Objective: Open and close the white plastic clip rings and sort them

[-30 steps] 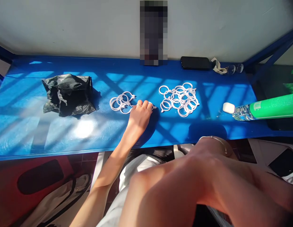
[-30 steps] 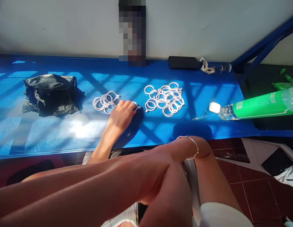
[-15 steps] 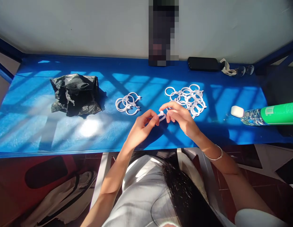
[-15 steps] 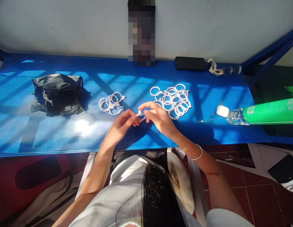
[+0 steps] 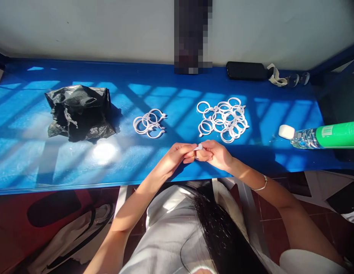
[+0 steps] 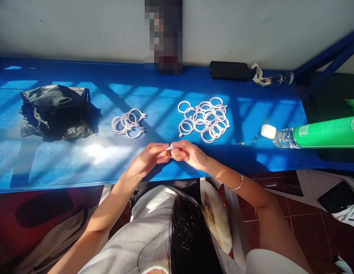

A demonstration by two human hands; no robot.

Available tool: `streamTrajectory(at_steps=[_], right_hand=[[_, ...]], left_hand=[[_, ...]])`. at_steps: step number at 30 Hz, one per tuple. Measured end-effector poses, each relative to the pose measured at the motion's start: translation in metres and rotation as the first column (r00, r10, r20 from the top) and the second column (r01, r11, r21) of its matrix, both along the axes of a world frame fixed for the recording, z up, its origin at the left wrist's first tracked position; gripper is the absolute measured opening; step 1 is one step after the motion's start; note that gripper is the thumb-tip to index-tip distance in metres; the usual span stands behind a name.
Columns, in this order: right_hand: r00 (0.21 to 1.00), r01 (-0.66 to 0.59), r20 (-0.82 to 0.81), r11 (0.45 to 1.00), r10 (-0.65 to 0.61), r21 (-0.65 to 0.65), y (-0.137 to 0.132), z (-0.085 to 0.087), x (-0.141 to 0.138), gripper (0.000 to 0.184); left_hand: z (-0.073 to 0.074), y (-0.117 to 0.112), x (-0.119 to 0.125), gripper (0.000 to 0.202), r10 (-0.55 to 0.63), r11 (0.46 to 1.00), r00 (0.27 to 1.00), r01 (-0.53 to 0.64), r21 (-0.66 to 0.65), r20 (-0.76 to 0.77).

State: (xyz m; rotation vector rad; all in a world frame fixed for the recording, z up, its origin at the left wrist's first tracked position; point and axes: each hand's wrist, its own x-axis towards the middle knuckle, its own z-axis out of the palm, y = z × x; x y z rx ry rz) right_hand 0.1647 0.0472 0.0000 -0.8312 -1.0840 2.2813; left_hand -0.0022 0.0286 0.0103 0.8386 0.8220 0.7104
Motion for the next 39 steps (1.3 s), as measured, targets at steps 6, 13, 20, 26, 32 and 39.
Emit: streamTrajectory(at_steps=[6,13,20,26,32,39], right_hand=[[0.998,-0.047,-0.027,0.994,0.050,0.100,0.015,0.011,-0.009,0.063],[0.976,-0.007,0.187,0.834,-0.116,0.552,0.044,0.017,0.000,0.039],[0.450,-0.445,0.428,0.219,-0.784,0.868,0.063,0.011,0.028,0.029],[0.443,-0.616,0.472,0.123,-0.762,0.778,0.062,-0.006,0.030,0.032],[0.571,-0.516,0.441,0.115,-0.693,0.849,0.065,-0.001,0.031,0.023],[0.836,-0.025,0.340,0.589,-0.431,0.808,0.051,0.019,0.020,0.027]], left_hand=[[0.014,0.017,-0.008,0.070,-0.047,0.997,0.998,0.049,0.061,-0.036],[0.015,0.053,-0.030,0.046,-0.074,0.973,0.991,0.096,0.212,-0.110],[0.004,0.073,-0.070,0.031,0.533,0.644,0.553,0.226,0.731,-0.641],[-0.011,0.075,-0.082,0.022,0.661,0.551,0.312,0.417,0.723,-0.683],[-0.005,0.071,-0.081,0.021,0.653,0.577,0.240,0.455,0.678,-0.718],[0.007,0.060,-0.065,0.028,0.584,0.507,0.524,0.361,0.783,-0.620]])
